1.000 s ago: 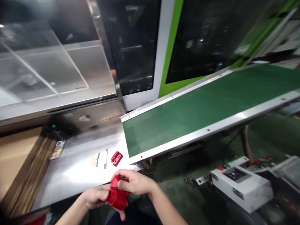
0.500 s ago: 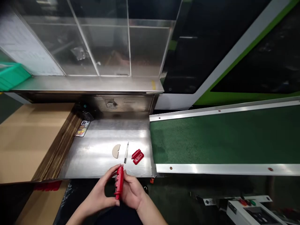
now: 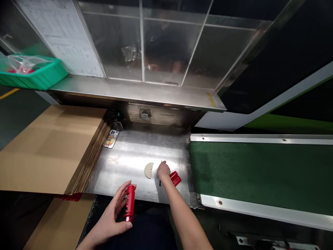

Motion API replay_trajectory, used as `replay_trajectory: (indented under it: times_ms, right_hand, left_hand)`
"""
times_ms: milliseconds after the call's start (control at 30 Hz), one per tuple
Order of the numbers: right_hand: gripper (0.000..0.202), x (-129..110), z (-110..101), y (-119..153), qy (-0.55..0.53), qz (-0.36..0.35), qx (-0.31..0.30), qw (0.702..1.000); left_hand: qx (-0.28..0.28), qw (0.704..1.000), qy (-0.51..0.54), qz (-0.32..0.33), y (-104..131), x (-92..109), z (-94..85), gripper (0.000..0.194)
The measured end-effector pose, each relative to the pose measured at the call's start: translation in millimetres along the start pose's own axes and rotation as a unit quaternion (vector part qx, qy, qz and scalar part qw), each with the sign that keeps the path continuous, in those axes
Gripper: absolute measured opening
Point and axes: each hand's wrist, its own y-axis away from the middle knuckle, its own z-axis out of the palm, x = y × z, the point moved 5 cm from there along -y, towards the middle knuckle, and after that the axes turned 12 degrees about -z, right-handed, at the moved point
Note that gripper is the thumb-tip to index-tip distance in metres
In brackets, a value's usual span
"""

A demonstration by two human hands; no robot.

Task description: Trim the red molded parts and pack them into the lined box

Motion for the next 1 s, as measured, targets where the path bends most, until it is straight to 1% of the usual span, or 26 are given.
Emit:
replay_trajectory:
  times_ms: [100, 200, 267, 367, 433, 467, 500, 567, 633, 700, 767, 900, 1000]
  right_hand:
    - [0.037, -5, -3, 1, 0.034, -0.007, -0.01, 0.999]
    - [0.029, -8, -15, 16, 0.038, -0.042, -0.026, 0.998]
    - [0.033, -10, -25, 32, 0.018, -0.081, -0.047, 0.995]
    - [0.048, -20, -41, 70, -0.029, -0.145, -0.118, 0.982]
    - [0.055, -35, -54, 104, -0.058, -0.198, -0.194, 0.959]
    - [0.056, -45, -61, 122, -0.071, -0.231, -0.235, 0.941]
    - [0.055, -58, -68, 142, -0.083, -0.279, -0.283, 0.914]
    - [0.051, -83, -85, 174, -0.088, -0.343, -0.33, 0.875]
    - [0.045, -101, -99, 196, -0.07, -0.37, -0.363, 0.852]
    - [0.042, -113, -107, 207, -0.028, -0.388, -0.392, 0.834]
    - [0.039, -121, -114, 212, 0.021, -0.42, -0.407, 0.811]
    - [0.04, -130, -120, 212, 0.082, -0.501, -0.411, 0.757]
    - [0.039, -130, -120, 208, 0.122, -0.528, -0.411, 0.733]
  left_hand:
    - [0.014, 0.999, 0.028, -0.002, 6, 8, -9.5, 0.122]
    - [0.032, 0.998, 0.054, 0.008, 12, 13, -17.0, 0.124]
    - [0.037, 0.998, 0.046, 0.03, 19, 18, -17.9, 0.121]
    - [0.05, 0.998, -0.016, 0.047, 33, 30, -12.9, 0.115]
    - [0.064, 0.995, -0.075, 0.034, 43, 38, -6.6, 0.114]
    - [0.07, 0.992, -0.103, 0.026, 47, 43, -2.6, 0.115]
    - [0.074, 0.989, -0.127, 0.021, 52, 48, 1.9, 0.115]
    - [0.077, 0.984, -0.158, 0.026, 59, 58, 12.1, 0.114]
    - [0.083, 0.981, -0.17, 0.047, 65, 67, 22.5, 0.111]
    - [0.1, 0.976, -0.179, 0.067, 69, 73, 32.3, 0.107]
    - [0.119, 0.972, -0.189, 0.077, 72, 74, 42.1, 0.106]
    - [0.148, 0.969, -0.189, 0.066, 72, 64, 61.1, 0.111]
    - [0.169, 0.966, -0.182, 0.067, 66, 59, 72.6, 0.115]
